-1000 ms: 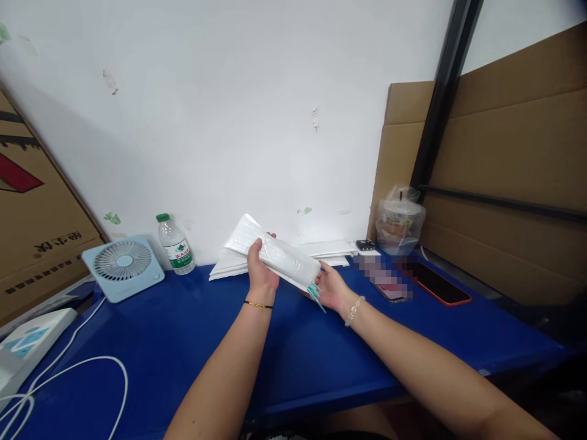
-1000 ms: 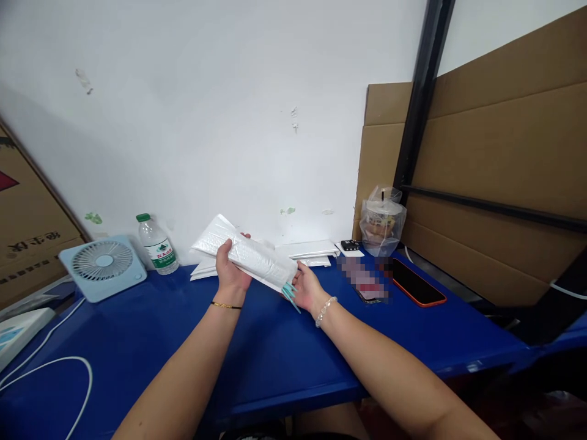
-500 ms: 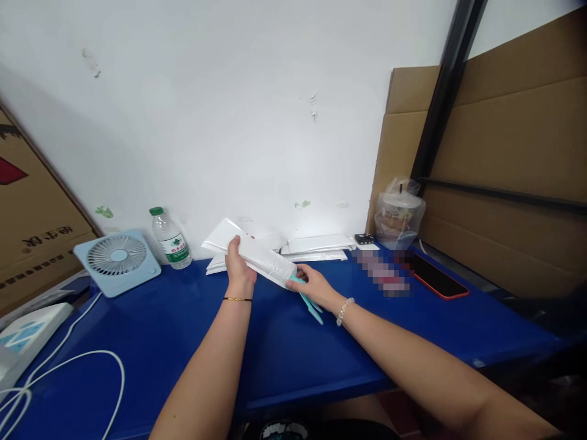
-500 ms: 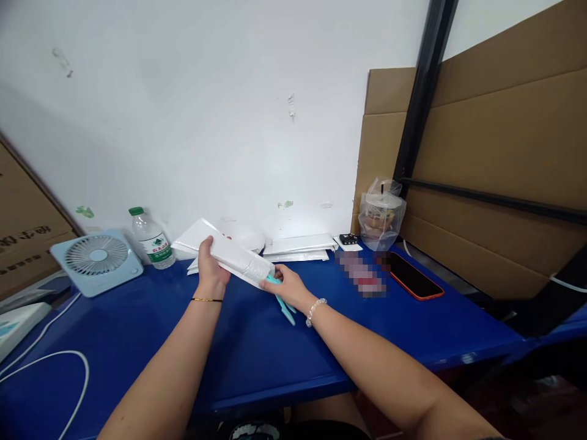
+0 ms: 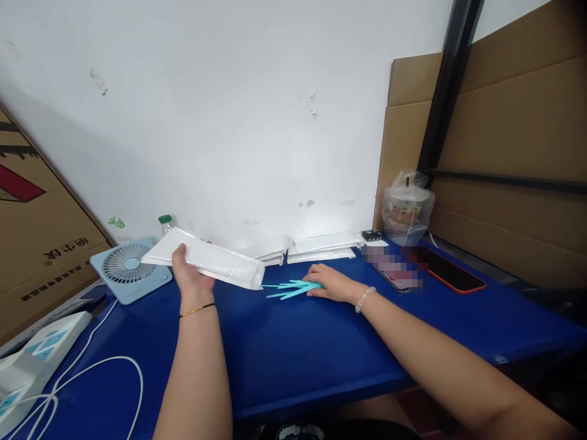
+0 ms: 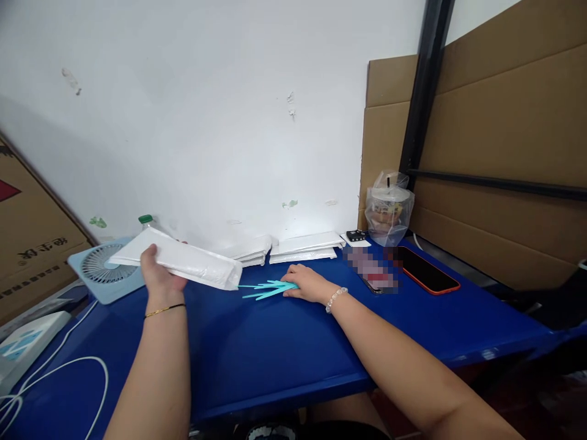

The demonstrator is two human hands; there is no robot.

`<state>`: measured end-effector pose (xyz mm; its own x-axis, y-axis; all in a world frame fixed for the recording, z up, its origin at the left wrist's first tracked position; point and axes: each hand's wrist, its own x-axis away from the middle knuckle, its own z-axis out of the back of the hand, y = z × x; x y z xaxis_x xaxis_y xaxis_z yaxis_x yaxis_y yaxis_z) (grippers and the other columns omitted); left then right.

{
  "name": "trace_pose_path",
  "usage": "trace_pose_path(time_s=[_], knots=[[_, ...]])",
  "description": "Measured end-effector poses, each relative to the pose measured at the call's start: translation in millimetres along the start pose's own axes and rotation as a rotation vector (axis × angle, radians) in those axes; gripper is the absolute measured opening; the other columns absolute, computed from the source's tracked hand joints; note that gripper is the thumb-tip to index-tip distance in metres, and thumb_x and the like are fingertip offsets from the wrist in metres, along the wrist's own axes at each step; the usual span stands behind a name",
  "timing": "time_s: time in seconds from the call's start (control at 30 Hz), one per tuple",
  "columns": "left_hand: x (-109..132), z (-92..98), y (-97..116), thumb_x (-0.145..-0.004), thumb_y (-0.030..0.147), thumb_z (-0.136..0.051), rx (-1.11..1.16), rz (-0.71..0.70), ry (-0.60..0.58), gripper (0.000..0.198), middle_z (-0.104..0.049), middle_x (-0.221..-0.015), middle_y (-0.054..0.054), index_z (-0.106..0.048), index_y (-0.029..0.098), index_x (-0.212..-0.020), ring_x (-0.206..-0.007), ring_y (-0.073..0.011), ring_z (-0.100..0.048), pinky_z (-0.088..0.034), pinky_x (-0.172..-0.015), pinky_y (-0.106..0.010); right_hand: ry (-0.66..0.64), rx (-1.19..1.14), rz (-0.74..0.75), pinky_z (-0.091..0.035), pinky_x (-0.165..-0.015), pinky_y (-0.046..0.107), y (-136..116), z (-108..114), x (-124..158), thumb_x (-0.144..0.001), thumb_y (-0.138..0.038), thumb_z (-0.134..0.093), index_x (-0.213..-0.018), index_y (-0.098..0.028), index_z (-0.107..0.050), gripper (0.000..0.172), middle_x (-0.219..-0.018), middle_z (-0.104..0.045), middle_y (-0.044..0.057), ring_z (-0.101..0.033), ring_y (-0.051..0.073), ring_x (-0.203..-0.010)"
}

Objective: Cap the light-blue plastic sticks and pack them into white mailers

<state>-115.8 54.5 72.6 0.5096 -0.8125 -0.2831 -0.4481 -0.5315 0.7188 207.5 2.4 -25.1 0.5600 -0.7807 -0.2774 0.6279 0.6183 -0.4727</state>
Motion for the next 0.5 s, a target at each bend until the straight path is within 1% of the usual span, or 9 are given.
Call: trace_pose_path(time_s=[0.07,0.2,0.27,0.37,0.4,0.43,0.5], knots=[[1.0,1.3,13.1,-0.071,0.036,-0.054,0.067,-0.011,0.025,0.029,-0.065,-0.087,-0.002,-0.057,0.021,-0.095,-0.081,-0.0179,-0.064,-0.054,-0.079,-0.034,-0.004,0.013,0.022,-0.042,-0.083,0.039,-0.3,0.1,0.0,-0.082,-0.047,-0.058,-0.117,-0.026,-0.061,0.041,-0.109,-0.056,0.009,-0.050,0.026,-0.098],[8.0,-0.6,34.3,-0.074,0.033,-0.051,0.091,-0.076,-0.055,0.026,-0.066,-0.094,-0.002,-0.057,0.021,-0.096,-0.094,-0.0213,-0.062,-0.053,-0.083,-0.037,0.003,0.041,0.045,-0.042,-0.083,0.039,-5.8,-3.0,-2.0,-0.084,-0.046,-0.055,-0.116,-0.026,-0.063,0.038,-0.108,-0.057,0.009,-0.050,0.026,-0.097],[11.8,-2.6,43.3,-0.076,0.033,-0.049,0.077,-0.110,-0.091,0.026,-0.067,-0.092,0.000,-0.057,0.020,-0.097,-0.096,-0.0207,-0.061,-0.053,-0.084,-0.037,0.018,0.046,0.043,-0.042,-0.081,0.039,-7.3,-3.8,-2.4,-0.087,-0.043,-0.053,-0.115,-0.026,-0.063,0.034,-0.107,-0.057,0.010,-0.050,0.026,-0.096],[16.8,-7.1,55.7,-0.078,0.031,-0.043,0.054,-0.199,-0.155,0.028,-0.066,-0.089,0.002,-0.056,0.018,-0.099,-0.091,-0.0176,-0.061,-0.051,-0.086,-0.036,0.036,0.059,0.043,-0.043,-0.078,0.038,-6.8,-4.7,-2.7,-0.088,-0.039,-0.052,-0.113,-0.024,-0.064,0.032,-0.105,-0.058,0.011,-0.051,0.026,-0.094],[17.9,-8.5,58.7,-0.078,0.031,-0.041,0.029,-0.231,-0.160,0.029,-0.065,-0.088,0.002,-0.056,0.017,-0.099,-0.088,-0.0167,-0.061,-0.051,-0.087,-0.037,0.038,0.066,0.044,-0.043,-0.078,0.038,-6.4,-4.9,-2.8,-0.087,-0.039,-0.053,-0.113,-0.024,-0.064,0.032,-0.105,-0.058,0.011,-0.051,0.026,-0.094],[18.7,-9.5,60.5,-0.078,0.030,-0.041,-0.007,-0.275,-0.136,0.030,-0.064,-0.087,0.002,-0.055,0.016,-0.100,-0.085,-0.0161,-0.061,-0.050,-0.088,-0.038,0.039,0.071,0.043,-0.043,-0.079,0.039,-6.1,-5.0,-2.9,-0.087,-0.039,-0.053,-0.112,-0.023,-0.064,0.031,-0.105,-0.058,0.011,-0.051,0.026,-0.094],[18.8,-9.1,59.1,-0.075,0.028,-0.049,-0.134,-0.377,-0.056,0.030,-0.064,-0.089,0.001,-0.055,0.014,-0.101,-0.085,-0.0156,-0.060,-0.048,-0.090,-0.038,0.028,0.060,0.034,-0.043,-0.080,0.039,-5.6,-3.8,-2.4,-0.086,-0.040,-0.054,-0.112,-0.024,-0.064,0.033,-0.106,-0.058,0.011,-0.051,0.026,-0.095]])
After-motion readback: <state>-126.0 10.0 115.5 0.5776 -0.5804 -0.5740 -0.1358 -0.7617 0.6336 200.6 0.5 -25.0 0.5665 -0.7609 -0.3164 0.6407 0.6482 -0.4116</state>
